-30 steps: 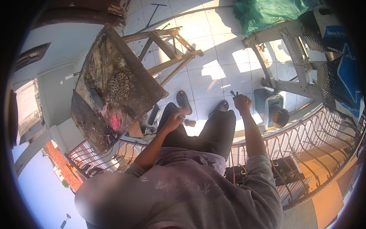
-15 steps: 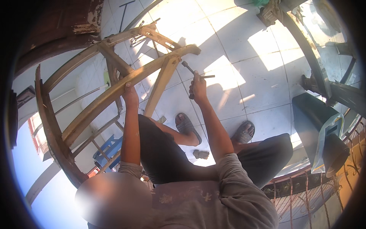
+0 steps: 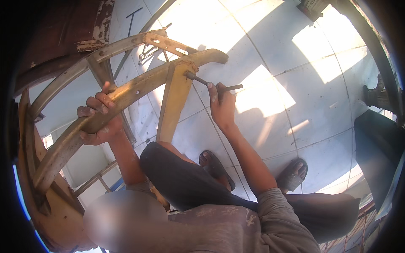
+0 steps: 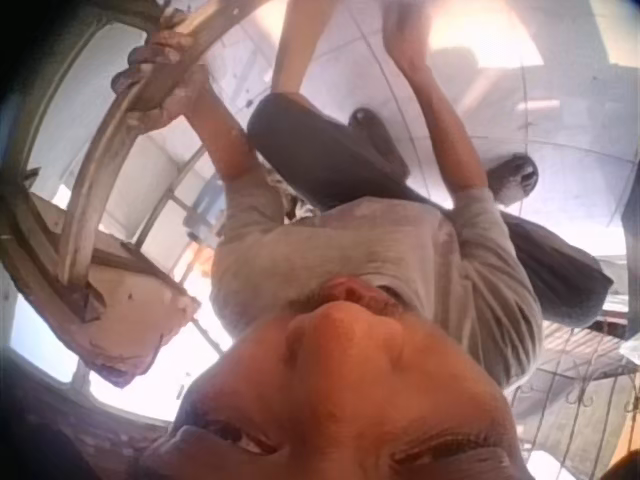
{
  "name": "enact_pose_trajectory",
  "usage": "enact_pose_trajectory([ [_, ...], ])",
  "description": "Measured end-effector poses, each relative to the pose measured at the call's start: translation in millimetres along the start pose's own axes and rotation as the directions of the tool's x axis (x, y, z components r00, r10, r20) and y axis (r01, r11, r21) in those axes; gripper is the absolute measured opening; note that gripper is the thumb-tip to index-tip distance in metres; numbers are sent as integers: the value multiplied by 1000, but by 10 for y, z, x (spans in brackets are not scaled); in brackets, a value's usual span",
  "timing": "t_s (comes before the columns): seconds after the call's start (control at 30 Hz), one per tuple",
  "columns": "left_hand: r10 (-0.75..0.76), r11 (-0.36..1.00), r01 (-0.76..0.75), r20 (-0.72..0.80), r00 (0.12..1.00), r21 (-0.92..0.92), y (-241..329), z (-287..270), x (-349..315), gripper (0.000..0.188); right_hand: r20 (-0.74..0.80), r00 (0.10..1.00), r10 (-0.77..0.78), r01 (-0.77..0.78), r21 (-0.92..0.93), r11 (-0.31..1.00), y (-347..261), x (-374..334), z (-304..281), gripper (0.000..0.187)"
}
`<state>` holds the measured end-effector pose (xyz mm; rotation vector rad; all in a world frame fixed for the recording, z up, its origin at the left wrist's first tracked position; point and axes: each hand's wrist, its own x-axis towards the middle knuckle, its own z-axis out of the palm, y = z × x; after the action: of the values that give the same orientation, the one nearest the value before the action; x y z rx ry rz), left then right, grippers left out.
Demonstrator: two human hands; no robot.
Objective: The person assembles a metal frame on a tiled floor, using a wrench to tighten bolts and a hammer to secure joints. They reposition the frame and continue tightening fasteners at multiple connection points.
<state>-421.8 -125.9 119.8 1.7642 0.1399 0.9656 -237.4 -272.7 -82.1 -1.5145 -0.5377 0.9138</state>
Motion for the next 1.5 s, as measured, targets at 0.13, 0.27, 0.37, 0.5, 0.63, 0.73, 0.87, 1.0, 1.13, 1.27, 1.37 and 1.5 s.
enact_pose_trajectory([
  [0.13, -33, 999, 32, -110, 993, -20, 18, 69, -16, 49, 630, 653, 421, -756, 511, 408, -454, -70, -97, 42],
  [0.27, -58, 998, 55, -135, 989, -27, 73, 51, -9, 43, 711, 618, 336, -769, 455, 449, -481, 36, -122, 43],
  [0.37, -48, 998, 41, -127, 991, -55, -3, 95, 79, 43, 455, 833, 316, -489, 337, 804, -359, -38, 19, 46],
  [0.5, -5, 999, -2, -141, 990, -45, -44, 85, 76, 43, 326, 937, 122, -137, 21, 990, -265, 197, -182, 51],
  [0.63, -1, 995, -16, -161, 987, -103, -60, 115, 78, 45, 422, 900, -110, 260, -316, 913, -256, 464, -384, 49],
  [0.73, -22, 991, -8, -217, 976, -134, -20, 107, 66, 45, 623, 746, -234, 625, -536, 568, -372, 516, -440, 42],
  [0.87, -9, 994, -10, -166, 986, -110, -48, 87, 84, 45, 549, 795, -258, 575, -545, 610, -375, 226, -351, 50],
  [1.0, -6, 993, -21, -222, 975, -117, -38, 118, 78, 44, 514, 803, -302, 568, -506, 649, -349, 280, -344, 54],
  [1.13, 3, 992, -35, -256, 967, -120, -81, 121, 44, 44, 472, 842, -260, 454, -360, 815, -207, 239, -281, 58],
  [1.27, 23, 985, -70, -285, 958, -158, -123, 159, 97, 45, 412, 907, -89, 164, -151, 975, -176, 218, -172, 61],
  [1.37, 13, 988, -59, -307, 952, -139, -80, 185, 47, 46, 649, 730, 214, -625, 507, 594, -159, 24, 7, 44],
  [1.5, -20, 992, -21, -309, 951, -127, -52, 140, 29, 48, 625, 778, 55, -628, 777, 49, -261, -261, 276, 33],
])
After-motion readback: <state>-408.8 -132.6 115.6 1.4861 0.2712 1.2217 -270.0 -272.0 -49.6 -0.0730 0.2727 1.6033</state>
